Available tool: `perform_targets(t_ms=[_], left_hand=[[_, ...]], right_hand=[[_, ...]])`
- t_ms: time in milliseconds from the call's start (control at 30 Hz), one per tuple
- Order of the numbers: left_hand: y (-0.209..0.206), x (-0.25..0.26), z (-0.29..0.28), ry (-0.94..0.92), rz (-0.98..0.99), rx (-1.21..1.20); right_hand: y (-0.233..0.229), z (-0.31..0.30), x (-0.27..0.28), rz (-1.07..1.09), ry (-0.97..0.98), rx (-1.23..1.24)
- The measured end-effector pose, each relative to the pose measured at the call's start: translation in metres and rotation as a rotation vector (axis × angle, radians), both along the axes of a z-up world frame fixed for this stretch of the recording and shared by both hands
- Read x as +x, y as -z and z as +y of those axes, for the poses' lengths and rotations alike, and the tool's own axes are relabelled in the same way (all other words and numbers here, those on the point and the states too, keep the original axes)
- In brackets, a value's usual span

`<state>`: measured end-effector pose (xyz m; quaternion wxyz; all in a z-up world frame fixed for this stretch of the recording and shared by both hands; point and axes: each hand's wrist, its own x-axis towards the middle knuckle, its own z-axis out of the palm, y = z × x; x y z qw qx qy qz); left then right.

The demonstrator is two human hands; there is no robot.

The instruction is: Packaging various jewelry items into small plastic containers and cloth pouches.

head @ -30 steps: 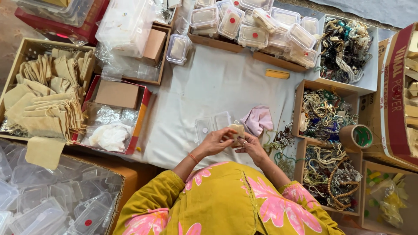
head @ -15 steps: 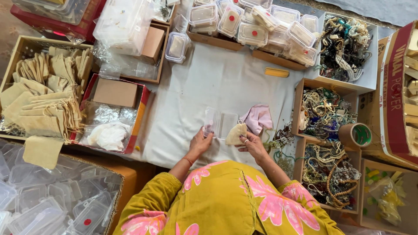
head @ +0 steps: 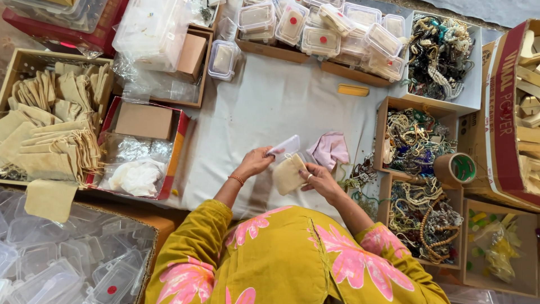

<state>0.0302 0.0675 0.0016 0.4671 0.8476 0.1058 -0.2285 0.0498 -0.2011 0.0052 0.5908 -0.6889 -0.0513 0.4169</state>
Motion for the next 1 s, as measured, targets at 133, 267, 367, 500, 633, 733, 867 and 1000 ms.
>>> perform_targets(t_ms=[133,267,367,500,633,733,867,1000], left_hand=[[0.043,0.005,-0.002,-0.084,-0.168,0.074],[0.029,-0.015,-0.014,-0.288,-0.391,0.132],[0.042,-0.029,-0.020,-0.399,-0.447,0.082],[0.068,-0.044,-0.026,-0.425,-0.246,-0.094],[0.080,-0.045,-0.027,-0.395,-0.271,-0.099],[0.068,-0.043,-0.025,-0.410,-0.199,-0.059],[0.069,-0.042,-0.022,-0.428,-0.199,-0.165],[0.079,-0.042,-0.022,-0.431,-0.237,-0.215]], right_hand=[[0.014,-0.006,0.003,-0.083,0.114,-0.207],[0.035,-0.019,-0.001,-0.376,0.073,-0.285],[0.026,-0.011,-0.008,-0.510,0.022,-0.331],[-0.026,0.020,-0.014,-0.560,-0.029,-0.412],[-0.029,0.036,-0.015,-0.546,-0.111,-0.458],[-0.022,0.042,-0.017,-0.482,-0.242,-0.434],[-0.010,0.045,-0.012,-0.312,-0.291,-0.179],[0.016,0.031,0.004,-0.055,-0.120,0.063]])
